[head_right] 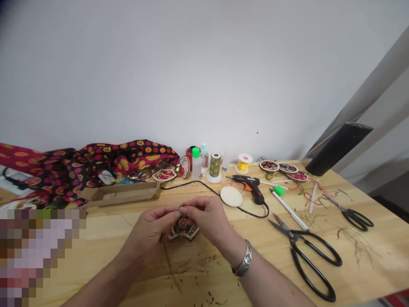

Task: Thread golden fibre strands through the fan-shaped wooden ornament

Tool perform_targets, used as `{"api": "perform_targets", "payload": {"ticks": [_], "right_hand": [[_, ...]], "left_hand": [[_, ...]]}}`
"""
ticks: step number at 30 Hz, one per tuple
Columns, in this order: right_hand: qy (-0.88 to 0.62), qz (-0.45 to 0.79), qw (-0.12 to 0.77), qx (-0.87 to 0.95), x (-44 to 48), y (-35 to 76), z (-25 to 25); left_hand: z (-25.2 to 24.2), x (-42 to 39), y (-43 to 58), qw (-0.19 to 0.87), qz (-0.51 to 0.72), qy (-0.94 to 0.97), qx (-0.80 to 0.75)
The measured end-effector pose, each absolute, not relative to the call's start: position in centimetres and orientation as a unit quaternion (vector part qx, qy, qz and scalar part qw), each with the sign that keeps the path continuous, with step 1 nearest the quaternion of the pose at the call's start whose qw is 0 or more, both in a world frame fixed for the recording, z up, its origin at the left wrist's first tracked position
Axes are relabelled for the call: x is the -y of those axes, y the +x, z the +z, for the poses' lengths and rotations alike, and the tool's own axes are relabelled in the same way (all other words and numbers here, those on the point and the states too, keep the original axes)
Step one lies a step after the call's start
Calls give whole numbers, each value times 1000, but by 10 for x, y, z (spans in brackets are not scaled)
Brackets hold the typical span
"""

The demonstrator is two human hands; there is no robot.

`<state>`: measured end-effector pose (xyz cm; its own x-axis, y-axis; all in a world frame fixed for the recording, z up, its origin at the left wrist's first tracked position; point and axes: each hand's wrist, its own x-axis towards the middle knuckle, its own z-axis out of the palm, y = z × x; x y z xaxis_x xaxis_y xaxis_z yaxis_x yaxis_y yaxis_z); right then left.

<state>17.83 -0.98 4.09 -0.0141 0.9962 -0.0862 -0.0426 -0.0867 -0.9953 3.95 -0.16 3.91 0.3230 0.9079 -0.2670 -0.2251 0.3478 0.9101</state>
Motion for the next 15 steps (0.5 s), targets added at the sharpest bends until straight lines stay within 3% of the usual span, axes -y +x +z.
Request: {"api": "perform_targets", "payload": {"ticks": [15], "right_hand": [[-537,387,474,580,14,181,44]], "left_hand": [[38,2,38,668,375,473,-435]]}}
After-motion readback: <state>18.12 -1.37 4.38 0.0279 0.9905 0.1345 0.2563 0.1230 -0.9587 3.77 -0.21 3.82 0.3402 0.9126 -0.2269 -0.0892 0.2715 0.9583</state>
